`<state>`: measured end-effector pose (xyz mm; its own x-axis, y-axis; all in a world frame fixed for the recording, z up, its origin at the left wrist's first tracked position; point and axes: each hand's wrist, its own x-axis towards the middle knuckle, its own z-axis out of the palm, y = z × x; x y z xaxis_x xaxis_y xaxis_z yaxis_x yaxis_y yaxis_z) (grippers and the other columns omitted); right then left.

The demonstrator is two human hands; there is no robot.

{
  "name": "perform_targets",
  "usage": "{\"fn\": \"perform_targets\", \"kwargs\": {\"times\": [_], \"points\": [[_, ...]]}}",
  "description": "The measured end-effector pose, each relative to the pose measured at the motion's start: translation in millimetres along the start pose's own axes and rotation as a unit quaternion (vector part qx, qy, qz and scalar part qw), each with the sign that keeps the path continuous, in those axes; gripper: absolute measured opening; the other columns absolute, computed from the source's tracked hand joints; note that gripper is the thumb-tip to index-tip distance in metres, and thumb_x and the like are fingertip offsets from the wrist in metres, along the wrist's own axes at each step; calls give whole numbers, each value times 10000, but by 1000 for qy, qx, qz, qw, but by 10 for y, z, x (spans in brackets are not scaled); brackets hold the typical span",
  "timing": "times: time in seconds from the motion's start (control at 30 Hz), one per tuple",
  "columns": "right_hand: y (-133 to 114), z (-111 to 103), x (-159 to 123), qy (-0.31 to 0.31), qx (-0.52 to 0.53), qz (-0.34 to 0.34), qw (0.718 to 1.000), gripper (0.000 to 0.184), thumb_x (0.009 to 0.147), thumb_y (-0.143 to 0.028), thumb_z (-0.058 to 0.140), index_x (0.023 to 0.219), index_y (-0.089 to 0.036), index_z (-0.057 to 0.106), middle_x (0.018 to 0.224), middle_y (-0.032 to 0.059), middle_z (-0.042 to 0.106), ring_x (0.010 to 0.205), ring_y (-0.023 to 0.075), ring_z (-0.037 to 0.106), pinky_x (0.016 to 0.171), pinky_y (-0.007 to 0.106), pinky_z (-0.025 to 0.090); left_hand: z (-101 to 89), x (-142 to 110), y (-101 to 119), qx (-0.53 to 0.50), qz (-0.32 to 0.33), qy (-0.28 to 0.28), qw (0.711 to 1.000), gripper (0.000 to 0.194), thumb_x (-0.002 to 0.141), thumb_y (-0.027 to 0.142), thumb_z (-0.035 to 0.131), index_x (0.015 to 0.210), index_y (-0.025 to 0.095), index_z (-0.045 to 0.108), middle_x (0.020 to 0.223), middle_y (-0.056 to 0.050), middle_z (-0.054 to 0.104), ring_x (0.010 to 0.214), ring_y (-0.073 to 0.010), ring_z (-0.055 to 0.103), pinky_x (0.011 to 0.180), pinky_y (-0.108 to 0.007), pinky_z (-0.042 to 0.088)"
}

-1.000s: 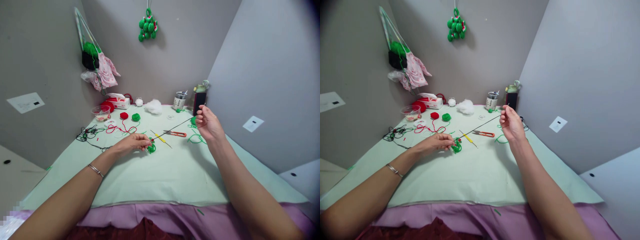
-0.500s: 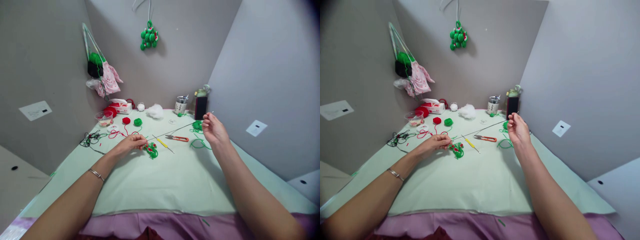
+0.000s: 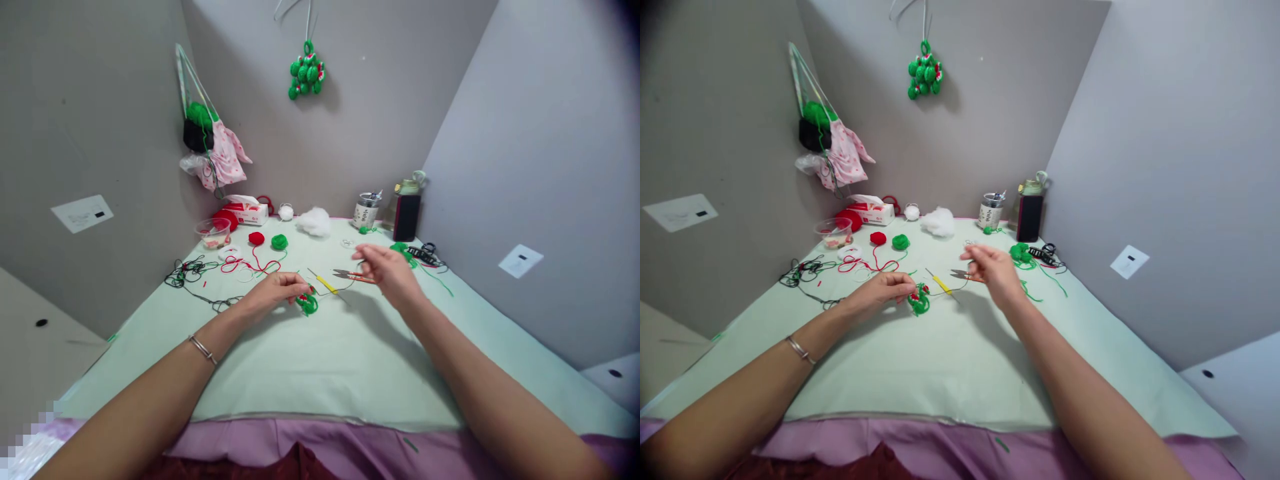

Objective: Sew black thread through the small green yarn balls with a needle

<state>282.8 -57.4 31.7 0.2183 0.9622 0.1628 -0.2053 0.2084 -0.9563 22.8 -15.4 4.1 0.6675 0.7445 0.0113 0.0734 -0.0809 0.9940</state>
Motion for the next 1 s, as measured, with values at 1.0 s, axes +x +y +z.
{"fn": "perform_targets", "kwargs": {"times": [1.0], "points": [[358,494,-534,-271,-495,-354,746,277,1003,-248,429,940,-189,692,784,58,701,678,145,603,621,245,402,238,-32,62,-268,5,74,961,291,732,394,794,752,121,696,608,28,490,556,-61,429,545,-194,354]]}}
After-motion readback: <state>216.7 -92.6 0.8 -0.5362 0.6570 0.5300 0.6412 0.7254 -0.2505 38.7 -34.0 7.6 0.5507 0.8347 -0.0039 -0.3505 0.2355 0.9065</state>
